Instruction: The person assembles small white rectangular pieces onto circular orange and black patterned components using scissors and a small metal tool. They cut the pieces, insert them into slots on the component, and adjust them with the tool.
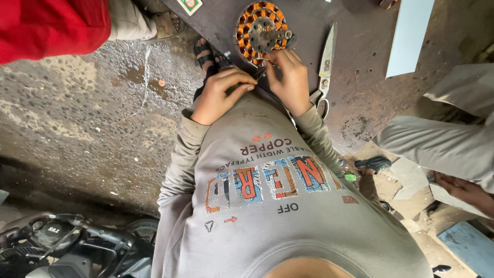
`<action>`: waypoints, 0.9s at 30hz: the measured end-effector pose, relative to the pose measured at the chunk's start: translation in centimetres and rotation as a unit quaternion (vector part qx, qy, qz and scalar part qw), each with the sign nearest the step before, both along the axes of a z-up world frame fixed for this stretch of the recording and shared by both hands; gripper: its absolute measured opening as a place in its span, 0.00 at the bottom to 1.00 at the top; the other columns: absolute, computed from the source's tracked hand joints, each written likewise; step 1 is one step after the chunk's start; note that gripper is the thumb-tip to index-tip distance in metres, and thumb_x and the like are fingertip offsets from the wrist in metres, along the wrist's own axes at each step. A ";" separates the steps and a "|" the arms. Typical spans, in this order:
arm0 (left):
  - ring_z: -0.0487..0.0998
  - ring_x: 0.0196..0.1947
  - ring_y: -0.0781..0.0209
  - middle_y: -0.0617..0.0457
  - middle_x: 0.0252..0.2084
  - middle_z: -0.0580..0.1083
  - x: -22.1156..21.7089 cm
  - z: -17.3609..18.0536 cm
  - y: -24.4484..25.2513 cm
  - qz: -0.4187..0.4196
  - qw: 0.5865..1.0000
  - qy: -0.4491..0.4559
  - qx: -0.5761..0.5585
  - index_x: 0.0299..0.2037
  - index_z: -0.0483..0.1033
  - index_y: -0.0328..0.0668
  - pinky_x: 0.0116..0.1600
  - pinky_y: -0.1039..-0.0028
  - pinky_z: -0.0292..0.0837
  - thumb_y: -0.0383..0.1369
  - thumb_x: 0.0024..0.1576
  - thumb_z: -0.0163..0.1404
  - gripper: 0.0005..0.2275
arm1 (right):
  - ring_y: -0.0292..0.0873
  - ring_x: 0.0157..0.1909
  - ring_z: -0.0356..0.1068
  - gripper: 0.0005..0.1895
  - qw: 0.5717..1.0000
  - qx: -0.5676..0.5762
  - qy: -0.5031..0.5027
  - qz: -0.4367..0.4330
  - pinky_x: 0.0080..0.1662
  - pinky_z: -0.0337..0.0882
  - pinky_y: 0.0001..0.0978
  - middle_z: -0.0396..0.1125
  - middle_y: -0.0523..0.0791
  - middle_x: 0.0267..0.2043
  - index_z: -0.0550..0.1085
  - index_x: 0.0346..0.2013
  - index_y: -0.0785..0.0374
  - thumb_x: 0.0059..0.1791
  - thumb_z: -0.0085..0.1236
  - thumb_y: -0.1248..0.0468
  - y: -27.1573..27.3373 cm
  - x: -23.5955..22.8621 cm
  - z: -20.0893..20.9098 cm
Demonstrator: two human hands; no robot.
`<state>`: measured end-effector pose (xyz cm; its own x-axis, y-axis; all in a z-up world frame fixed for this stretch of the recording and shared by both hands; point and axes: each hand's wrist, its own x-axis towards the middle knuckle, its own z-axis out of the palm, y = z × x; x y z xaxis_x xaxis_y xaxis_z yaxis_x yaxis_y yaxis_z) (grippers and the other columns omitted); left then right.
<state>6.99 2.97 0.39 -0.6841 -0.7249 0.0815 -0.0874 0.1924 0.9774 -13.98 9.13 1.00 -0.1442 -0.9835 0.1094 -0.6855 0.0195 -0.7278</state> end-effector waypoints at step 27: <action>0.78 0.59 0.60 0.44 0.58 0.76 -2.9 -11.4 0.4 0.039 0.882 0.194 0.428 0.68 0.58 0.35 0.64 0.66 0.78 0.27 0.69 0.50 0.20 | 0.55 0.45 0.72 0.08 0.997 0.014 0.069 0.036 0.46 0.71 0.44 0.72 0.50 0.42 0.74 0.42 0.68 0.50 0.63 0.74 -0.8 0.2 0.3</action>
<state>4.04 3.41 -11.03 -0.6708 -0.6778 -0.3012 0.3046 -0.6220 0.7213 -13.79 8.35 1.28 -0.0588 -0.9937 0.0959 -0.7793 -0.0144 -0.6265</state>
